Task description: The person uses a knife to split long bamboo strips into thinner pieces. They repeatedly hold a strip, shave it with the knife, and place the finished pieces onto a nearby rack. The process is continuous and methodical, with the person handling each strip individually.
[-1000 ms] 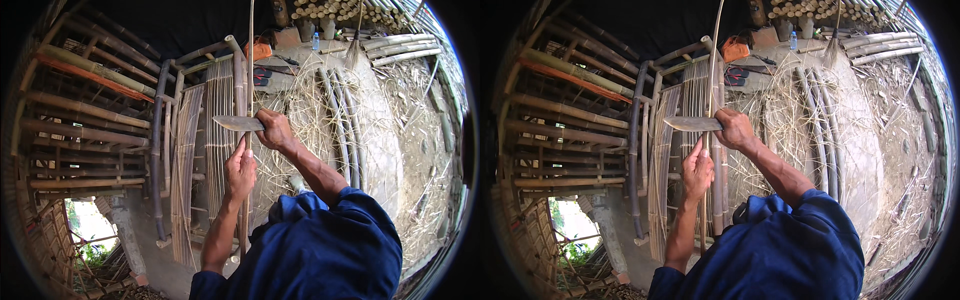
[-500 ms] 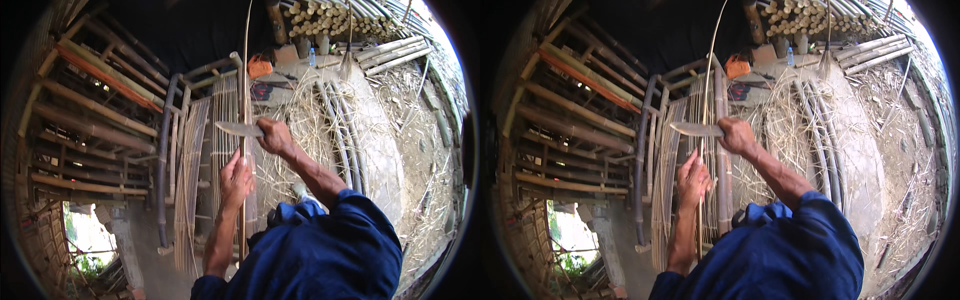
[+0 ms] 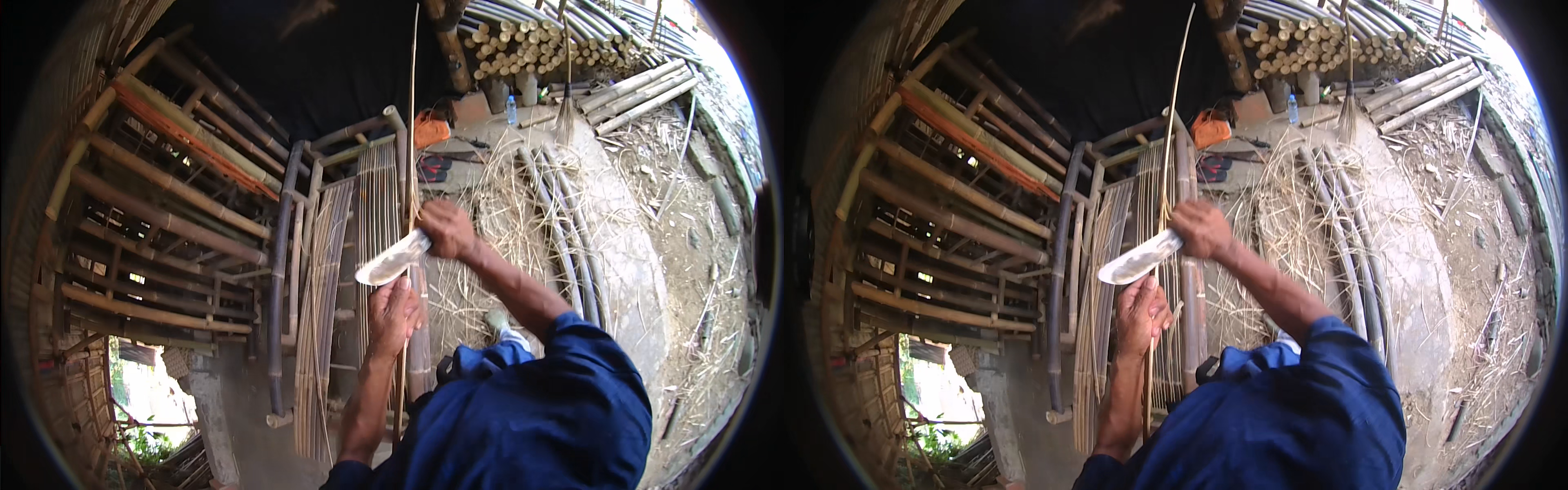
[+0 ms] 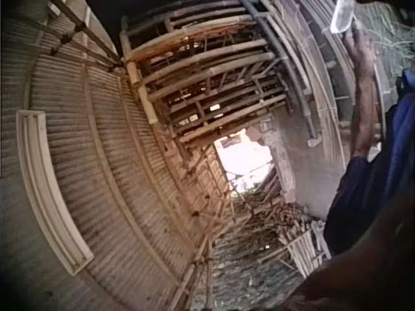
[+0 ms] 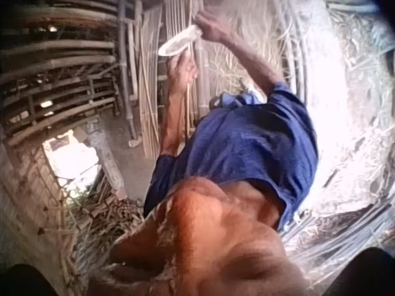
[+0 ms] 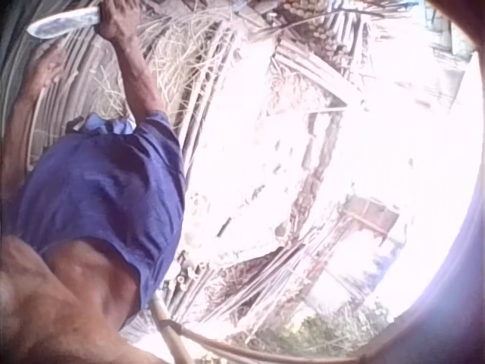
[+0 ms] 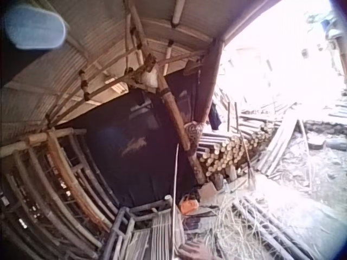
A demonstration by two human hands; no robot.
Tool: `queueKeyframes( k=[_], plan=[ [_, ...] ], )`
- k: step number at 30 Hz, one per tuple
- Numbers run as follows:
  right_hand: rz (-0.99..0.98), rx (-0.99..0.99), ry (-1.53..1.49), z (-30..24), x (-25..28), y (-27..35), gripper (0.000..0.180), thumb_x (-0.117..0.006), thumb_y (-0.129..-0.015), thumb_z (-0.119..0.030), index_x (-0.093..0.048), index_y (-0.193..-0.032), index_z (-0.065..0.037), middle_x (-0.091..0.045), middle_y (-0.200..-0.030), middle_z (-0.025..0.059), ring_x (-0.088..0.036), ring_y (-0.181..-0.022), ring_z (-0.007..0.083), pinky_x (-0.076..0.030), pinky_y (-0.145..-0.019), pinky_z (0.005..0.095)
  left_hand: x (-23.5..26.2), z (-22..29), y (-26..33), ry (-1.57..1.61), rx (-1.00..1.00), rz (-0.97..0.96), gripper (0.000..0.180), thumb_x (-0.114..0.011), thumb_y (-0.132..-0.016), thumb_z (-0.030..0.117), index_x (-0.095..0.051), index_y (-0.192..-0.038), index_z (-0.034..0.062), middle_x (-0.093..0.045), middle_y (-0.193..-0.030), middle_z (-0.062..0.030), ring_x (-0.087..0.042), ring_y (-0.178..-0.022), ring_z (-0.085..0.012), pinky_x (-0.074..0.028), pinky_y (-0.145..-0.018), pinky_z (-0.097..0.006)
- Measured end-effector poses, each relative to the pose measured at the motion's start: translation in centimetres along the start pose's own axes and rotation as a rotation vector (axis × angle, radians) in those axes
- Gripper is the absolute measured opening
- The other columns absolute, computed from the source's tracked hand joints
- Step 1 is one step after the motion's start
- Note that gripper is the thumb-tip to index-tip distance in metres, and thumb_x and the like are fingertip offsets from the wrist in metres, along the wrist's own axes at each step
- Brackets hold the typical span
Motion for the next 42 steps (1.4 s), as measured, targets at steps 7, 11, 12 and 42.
queueKeyframes(
  k=[7, 11, 12, 42],
  plan=[
    [-0.022, -0.830, 0.228, 14.6, 3.1, 0.3, 0.035, -0.051, -0.092, -0.030, -0.064, -0.089, 0.003, -0.065, -0.087, 0.0305, -0.062, -0.085, 0.0505, -0.050, -0.073, 0.0569, 2.9, 1.6, 8.7, -0.628, -0.244, 0.006, 0.049, -0.046, -0.104, 0.020, -0.038, -0.147, -0.0028, -0.042, -0.063, 0.0061, -0.037, -0.047, -0.0009, -0.034, -0.044, -0.020],
    [0.028, -0.862, 0.028, 12.6, 1.2, 3.9, 0.020, -0.056, -0.088, -0.019, -0.063, -0.089, 0.000, -0.065, -0.083, 0.0293, -0.064, -0.076, 0.0480, -0.051, -0.067, 0.0525, 4.5, 0.9, 6.1, -0.896, -0.411, 0.083, 0.050, -0.050, -0.101, 0.011, -0.037, -0.146, -0.0066, -0.043, -0.066, 0.0058, -0.039, -0.053, -0.0014, -0.034, -0.045, -0.021],
    [-0.014, -0.816, -0.008, 10.8, 0.7, 4.7, 0.018, -0.056, -0.088, -0.018, -0.063, -0.088, -0.001, -0.065, -0.081, 0.0280, -0.064, -0.073, 0.0462, -0.051, -0.064, 0.0516, 4.3, 0.9, 5.6, -0.939, -0.446, 0.108, 0.051, -0.050, -0.102, 0.014, -0.036, -0.146, -0.0062, -0.043, -0.063, 0.0051, -0.039, -0.051, -0.0017, -0.034, -0.044, -0.020],
    [0.311, -1.020, -0.212, 23.4, -0.7, -2.2, 0.039, -0.048, -0.088, -0.029, -0.060, -0.066, 0.001, -0.059, -0.059, 0.0146, -0.058, -0.050, 0.0247, -0.044, -0.048, 0.0389, 8.2, -2.6, 6.6, -0.688, -0.316, 0.123, 0.056, -0.051, -0.102, 0.019, -0.031, -0.149, -0.0059, -0.043, -0.056, 0.0045, -0.041, -0.042, -0.0033, -0.037, -0.038, -0.021]
  ],
)
Point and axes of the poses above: each hand's wrist, its own y-axis away from the middle knuckle, its own x-axis out of the back of the hand, z = x × y, the point moved 8 cm from there along -y, towards the middle knuckle
